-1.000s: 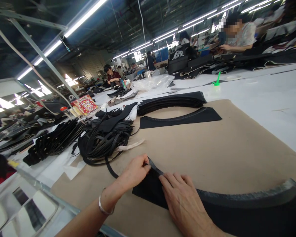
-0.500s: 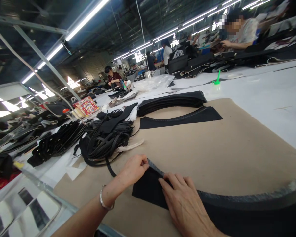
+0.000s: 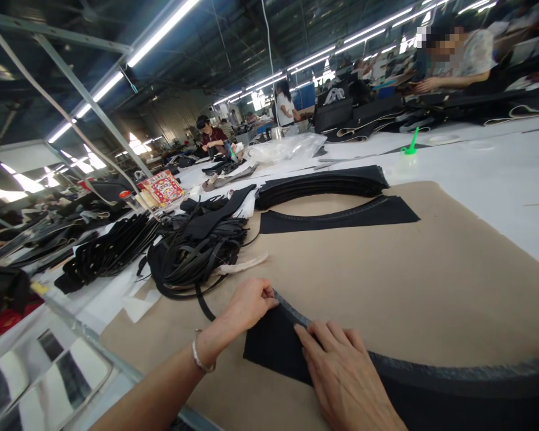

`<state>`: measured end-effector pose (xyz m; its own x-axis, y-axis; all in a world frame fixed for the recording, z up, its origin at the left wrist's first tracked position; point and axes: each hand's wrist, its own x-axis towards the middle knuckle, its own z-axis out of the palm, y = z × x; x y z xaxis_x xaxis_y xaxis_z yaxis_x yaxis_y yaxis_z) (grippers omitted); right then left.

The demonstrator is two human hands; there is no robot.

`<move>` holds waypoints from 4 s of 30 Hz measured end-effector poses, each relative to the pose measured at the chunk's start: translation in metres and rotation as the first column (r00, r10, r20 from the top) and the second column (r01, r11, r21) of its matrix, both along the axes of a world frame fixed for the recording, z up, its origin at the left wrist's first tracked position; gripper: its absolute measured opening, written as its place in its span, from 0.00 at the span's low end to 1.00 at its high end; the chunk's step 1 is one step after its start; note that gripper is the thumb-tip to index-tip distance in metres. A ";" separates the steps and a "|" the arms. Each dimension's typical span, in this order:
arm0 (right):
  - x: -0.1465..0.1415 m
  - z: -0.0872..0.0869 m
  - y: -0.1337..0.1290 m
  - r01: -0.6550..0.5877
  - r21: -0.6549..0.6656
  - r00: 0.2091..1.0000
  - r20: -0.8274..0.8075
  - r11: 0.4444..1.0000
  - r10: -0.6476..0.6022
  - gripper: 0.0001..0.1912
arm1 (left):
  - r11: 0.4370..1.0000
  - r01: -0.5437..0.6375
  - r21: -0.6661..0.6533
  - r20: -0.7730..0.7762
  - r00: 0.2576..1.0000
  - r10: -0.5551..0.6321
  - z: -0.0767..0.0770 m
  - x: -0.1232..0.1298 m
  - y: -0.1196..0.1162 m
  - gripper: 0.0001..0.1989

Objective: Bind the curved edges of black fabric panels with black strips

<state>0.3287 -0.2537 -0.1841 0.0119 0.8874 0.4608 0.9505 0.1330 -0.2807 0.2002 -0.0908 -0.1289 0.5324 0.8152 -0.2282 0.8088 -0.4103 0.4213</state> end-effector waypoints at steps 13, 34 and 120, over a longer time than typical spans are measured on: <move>0.002 0.001 0.000 -0.003 -0.014 0.999 0.048 1.000 0.004 0.22 | 1.000 -0.016 0.007 -0.044 0.999 0.016 0.006 0.004 0.000 0.05; -0.001 0.002 -0.002 0.002 -0.083 1.000 0.025 0.997 0.000 0.19 | 0.988 -0.068 0.140 -0.113 0.990 0.084 0.010 0.011 -0.005 0.04; -0.014 0.028 0.050 -0.056 -0.453 0.995 -0.099 0.890 0.011 0.23 | 0.670 0.560 0.487 -0.051 0.784 -0.618 -0.011 -0.065 -0.009 0.18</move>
